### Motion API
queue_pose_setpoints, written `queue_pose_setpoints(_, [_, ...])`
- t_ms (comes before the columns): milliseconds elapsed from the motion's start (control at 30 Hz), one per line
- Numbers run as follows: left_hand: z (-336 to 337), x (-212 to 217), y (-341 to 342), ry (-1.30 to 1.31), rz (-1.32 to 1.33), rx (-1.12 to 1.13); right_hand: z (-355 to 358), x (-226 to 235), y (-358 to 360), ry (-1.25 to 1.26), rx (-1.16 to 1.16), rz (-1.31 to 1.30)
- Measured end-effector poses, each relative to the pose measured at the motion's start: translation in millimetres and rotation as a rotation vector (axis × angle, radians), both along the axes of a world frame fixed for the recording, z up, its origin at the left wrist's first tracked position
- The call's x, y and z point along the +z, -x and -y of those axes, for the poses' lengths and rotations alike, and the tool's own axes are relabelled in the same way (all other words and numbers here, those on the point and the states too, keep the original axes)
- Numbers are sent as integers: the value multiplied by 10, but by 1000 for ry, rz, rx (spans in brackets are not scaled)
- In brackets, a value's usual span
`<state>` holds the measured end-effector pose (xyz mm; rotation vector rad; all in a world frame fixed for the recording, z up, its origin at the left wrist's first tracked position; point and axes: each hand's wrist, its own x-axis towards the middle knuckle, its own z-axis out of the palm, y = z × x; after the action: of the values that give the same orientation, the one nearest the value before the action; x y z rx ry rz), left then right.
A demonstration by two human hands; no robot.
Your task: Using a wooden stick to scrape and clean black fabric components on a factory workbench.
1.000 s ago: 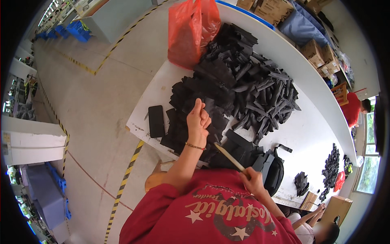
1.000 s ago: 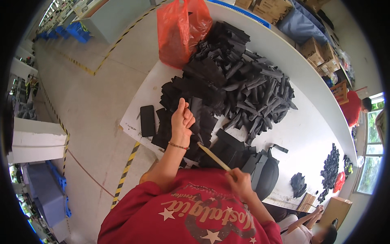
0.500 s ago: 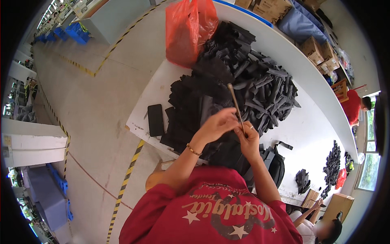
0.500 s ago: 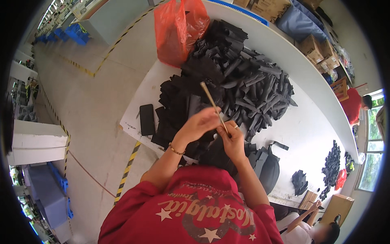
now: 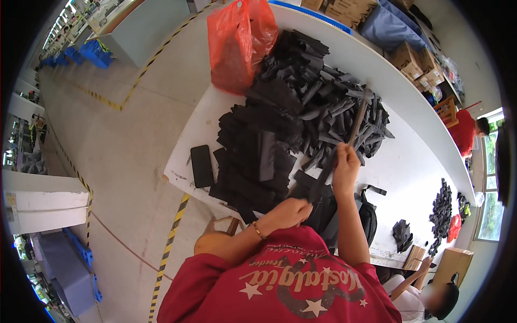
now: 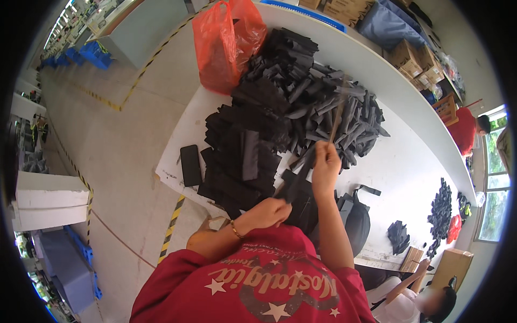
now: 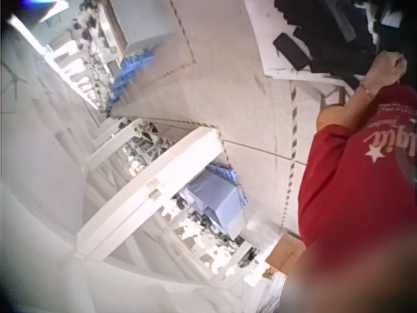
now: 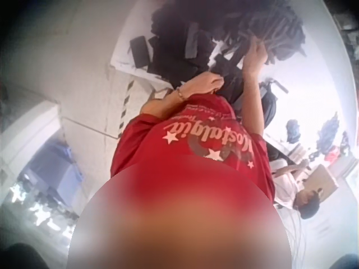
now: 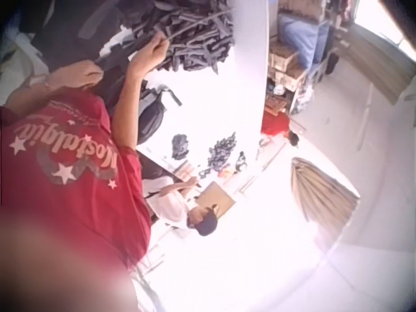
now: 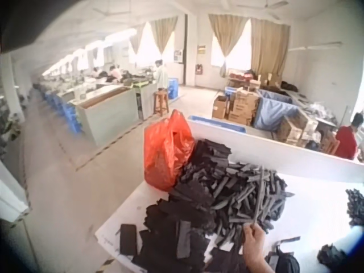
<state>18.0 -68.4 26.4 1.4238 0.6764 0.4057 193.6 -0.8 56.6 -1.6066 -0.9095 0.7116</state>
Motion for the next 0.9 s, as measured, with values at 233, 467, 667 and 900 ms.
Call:
queue_pose_setpoints(233, [-370, 196, 36, 10, 296, 718, -11, 323, 136, -13, 93, 98])
queue_pose_setpoints(467, [-781, 113, -235, 180, 534, 649, 110, 193, 407, -39, 136, 117])
queue_pose_setpoints(667, [-802, -85, -232, 429, 666, 914, -9, 124, 214, -26, -8, 361])
queue_pose_setpoints(900, [-889, -389, 446, -460, -259, 1137, -625, 609, -844, -20, -172, 515])
